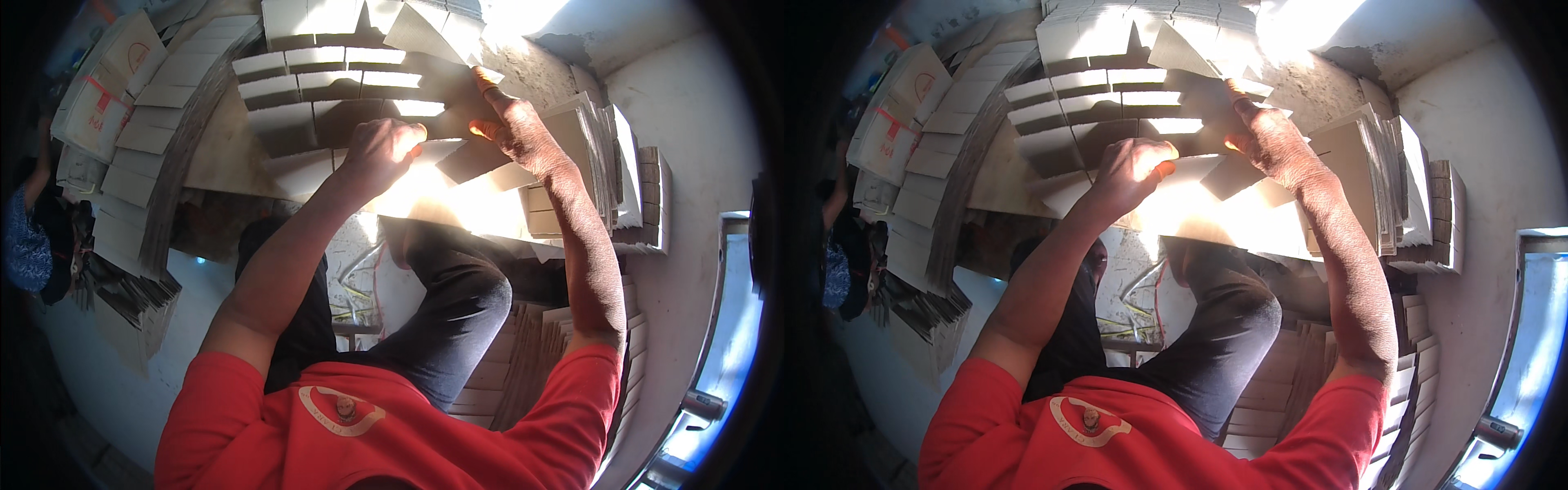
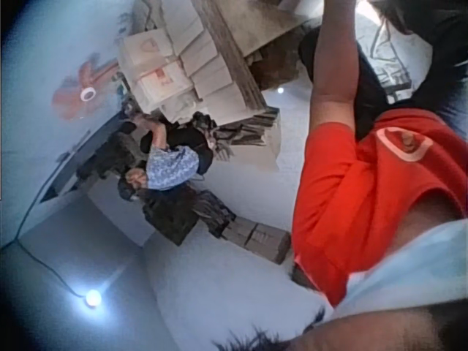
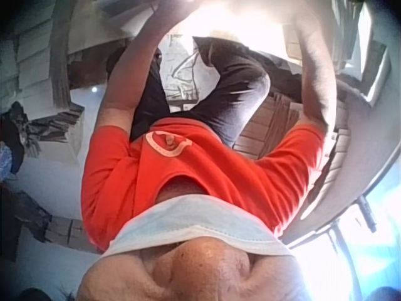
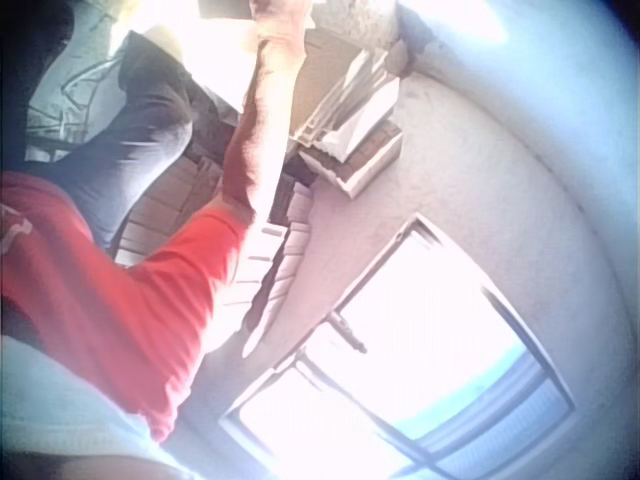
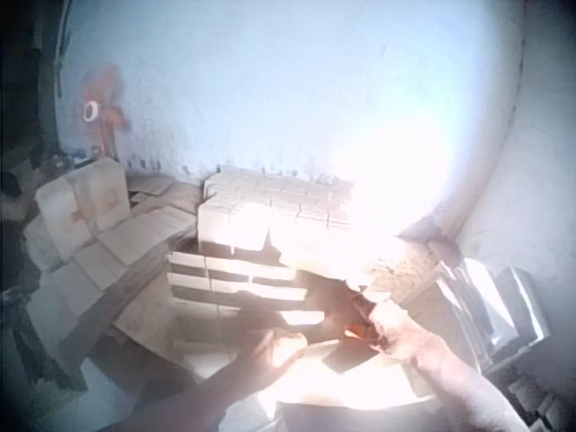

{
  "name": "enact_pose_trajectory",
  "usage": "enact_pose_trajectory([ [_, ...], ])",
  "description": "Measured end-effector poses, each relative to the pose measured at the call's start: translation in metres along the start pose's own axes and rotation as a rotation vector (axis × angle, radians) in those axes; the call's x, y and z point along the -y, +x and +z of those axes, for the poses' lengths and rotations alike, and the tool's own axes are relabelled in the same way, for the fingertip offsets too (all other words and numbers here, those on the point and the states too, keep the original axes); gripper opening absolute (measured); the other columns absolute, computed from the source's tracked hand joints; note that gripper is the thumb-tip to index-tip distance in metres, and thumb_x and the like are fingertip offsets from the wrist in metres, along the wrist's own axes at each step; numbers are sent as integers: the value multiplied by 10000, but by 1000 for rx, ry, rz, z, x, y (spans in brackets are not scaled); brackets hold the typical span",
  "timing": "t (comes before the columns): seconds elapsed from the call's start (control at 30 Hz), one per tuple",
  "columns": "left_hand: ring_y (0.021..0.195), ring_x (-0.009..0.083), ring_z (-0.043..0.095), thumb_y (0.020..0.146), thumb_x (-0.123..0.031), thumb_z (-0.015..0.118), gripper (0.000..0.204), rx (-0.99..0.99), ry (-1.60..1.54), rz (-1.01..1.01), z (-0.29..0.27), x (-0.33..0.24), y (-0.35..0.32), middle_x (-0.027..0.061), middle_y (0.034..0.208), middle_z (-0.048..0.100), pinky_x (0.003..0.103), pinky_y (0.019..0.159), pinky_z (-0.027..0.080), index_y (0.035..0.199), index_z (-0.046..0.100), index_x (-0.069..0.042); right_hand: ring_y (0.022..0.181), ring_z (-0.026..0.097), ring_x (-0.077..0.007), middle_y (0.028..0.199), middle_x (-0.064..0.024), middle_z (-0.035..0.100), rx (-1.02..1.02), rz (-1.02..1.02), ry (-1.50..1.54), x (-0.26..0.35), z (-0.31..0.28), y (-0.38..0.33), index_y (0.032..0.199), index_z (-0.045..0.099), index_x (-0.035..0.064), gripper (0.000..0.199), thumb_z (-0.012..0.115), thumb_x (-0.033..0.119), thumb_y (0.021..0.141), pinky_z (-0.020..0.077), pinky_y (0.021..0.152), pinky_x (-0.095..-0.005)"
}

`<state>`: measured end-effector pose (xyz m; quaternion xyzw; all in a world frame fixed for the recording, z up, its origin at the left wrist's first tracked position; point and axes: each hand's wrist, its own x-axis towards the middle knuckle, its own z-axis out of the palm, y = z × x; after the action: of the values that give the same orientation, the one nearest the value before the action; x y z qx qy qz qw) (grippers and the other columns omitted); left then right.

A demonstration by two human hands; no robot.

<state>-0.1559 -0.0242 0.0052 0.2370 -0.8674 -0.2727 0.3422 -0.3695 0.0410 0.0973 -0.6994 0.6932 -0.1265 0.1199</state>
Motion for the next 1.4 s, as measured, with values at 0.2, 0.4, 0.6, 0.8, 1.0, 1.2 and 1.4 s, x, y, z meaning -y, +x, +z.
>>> enact_pose_trajectory([
  [0.2,738,349,607,785,-139,595,123,169,47,-118,-9,-4,5,159,747,612,425,690,470,859,631,-48,825,635,-369,884,-225,643,-41,23,-226,32,-17,-11,1341,451,77,571,665,100,812,502,740,-410],
  [0.4,613,337,615,795,-143,526,111,35,27,20,2,2,6,152,623,587,426,584,486,741,581,-64,826,643,-335,882,-170,662,14,-36,-300,16,14,-4,1040,624,34,239,595,11,804,513,732,-401],
  [0.6,784,320,625,797,-172,609,144,156,48,-88,-8,-4,8,138,813,639,403,697,493,869,647,-53,835,644,-324,902,-135,667,-39,-18,-113,13,28,-5,1019,672,68,203,606,39,829,513,735,-394],
  [0.8,947,278,631,734,-152,734,312,-50,171,15,-21,-8,-3,120,1006,676,368,835,502,1016,668,-37,965,603,-257,1020,-75,641,-719,202,-551,-55,17,-74,1024,648,87,169,594,137,872,521,797,-354],
  [1.0,954,287,622,723,-141,733,327,-107,257,63,-38,7,-17,133,1003,671,389,859,483,1018,658,-21,1120,498,-344,1191,-123,537,-318,825,-844,-157,25,-169,1139,520,82,500,726,338,763,479,811,-519],
  [1.2,892,275,639,693,-103,763,346,-126,236,-40,-52,16,-25,139,972,673,367,803,504,1014,669,-16,917,620,-370,912,-177,660,-445,767,-595,-165,4,-174,1021,503,46,319,627,269,828,502,763,-452],
  [1.4,877,273,637,690,-112,772,362,-103,239,-117,-68,12,-41,136,929,671,359,777,505,1026,673,-19,793,636,-410,855,-228,654,-821,506,-411,-125,-26,-161,1069,500,43,298,588,279,908,499,646,-457],
])
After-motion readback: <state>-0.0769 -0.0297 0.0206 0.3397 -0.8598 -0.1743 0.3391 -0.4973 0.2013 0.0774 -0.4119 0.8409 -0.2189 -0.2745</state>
